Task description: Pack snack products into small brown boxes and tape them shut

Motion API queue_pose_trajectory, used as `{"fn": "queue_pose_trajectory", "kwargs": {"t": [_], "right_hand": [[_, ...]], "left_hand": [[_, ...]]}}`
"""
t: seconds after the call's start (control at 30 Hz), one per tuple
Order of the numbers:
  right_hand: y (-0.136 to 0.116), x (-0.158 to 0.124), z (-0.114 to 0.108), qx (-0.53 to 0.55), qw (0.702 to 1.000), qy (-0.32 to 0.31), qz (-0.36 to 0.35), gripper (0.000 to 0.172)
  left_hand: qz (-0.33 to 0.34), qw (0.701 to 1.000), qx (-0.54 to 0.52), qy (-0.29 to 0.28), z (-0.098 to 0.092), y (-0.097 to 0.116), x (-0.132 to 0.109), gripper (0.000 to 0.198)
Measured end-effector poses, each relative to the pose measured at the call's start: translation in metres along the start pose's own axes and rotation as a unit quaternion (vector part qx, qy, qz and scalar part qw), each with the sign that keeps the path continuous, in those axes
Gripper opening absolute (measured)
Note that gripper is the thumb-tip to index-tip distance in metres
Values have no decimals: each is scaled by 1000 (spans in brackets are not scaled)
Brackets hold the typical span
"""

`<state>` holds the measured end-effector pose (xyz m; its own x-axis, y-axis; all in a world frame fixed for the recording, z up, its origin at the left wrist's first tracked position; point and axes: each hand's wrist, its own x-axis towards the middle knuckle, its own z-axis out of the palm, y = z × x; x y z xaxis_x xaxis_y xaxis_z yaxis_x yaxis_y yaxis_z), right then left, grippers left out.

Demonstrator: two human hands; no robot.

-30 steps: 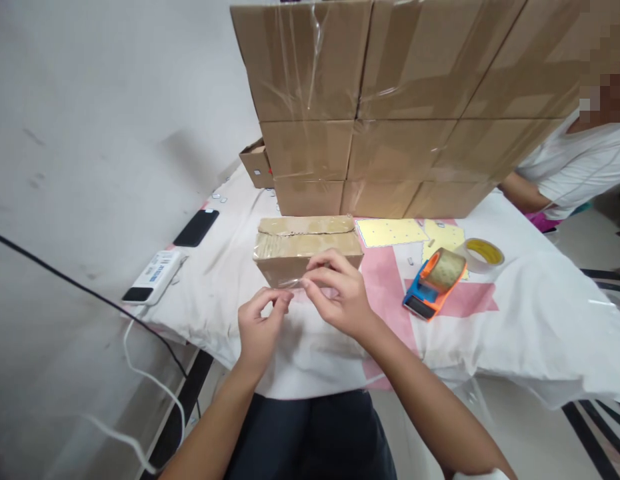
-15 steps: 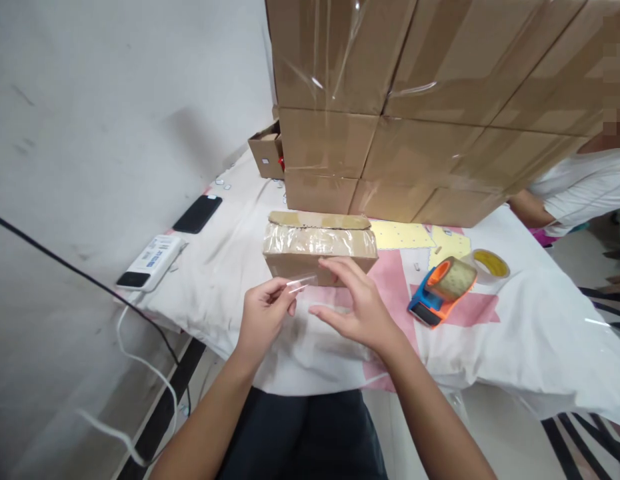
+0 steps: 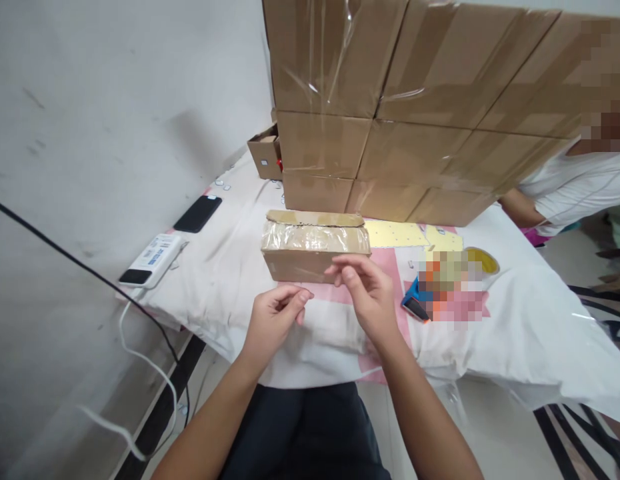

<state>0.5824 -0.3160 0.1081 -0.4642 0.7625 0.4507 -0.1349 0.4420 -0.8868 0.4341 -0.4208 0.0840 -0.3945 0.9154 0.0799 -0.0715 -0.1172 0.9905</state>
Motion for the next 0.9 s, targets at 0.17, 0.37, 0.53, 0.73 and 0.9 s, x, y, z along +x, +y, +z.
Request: {"fn": "queue_pose_trajectory", "kwargs": {"t": [0.17,0.37,0.53,0.73,0.9], "right_hand": [[4,-24,-13,-69,990,-122,-28,45],[-20,-3,6,-140,987,-35,-76,8],[-24,14,9,-89,995,1,-33,17],[-9,-26,-7,-47,999,8,-12,18],[-9,-55,1,-140,982,-126,-28,55]], "left_hand": [[-28,999,-12,-14,4,-3,-7,32],[-7,1000,18,-11,15,-3,-17,30],[-3,1000,21,24,16,-7,-22,28],[-12,999,25,31,12,-6,-27,29],[-6,999,22,23,12,-4,-30,32]]}}
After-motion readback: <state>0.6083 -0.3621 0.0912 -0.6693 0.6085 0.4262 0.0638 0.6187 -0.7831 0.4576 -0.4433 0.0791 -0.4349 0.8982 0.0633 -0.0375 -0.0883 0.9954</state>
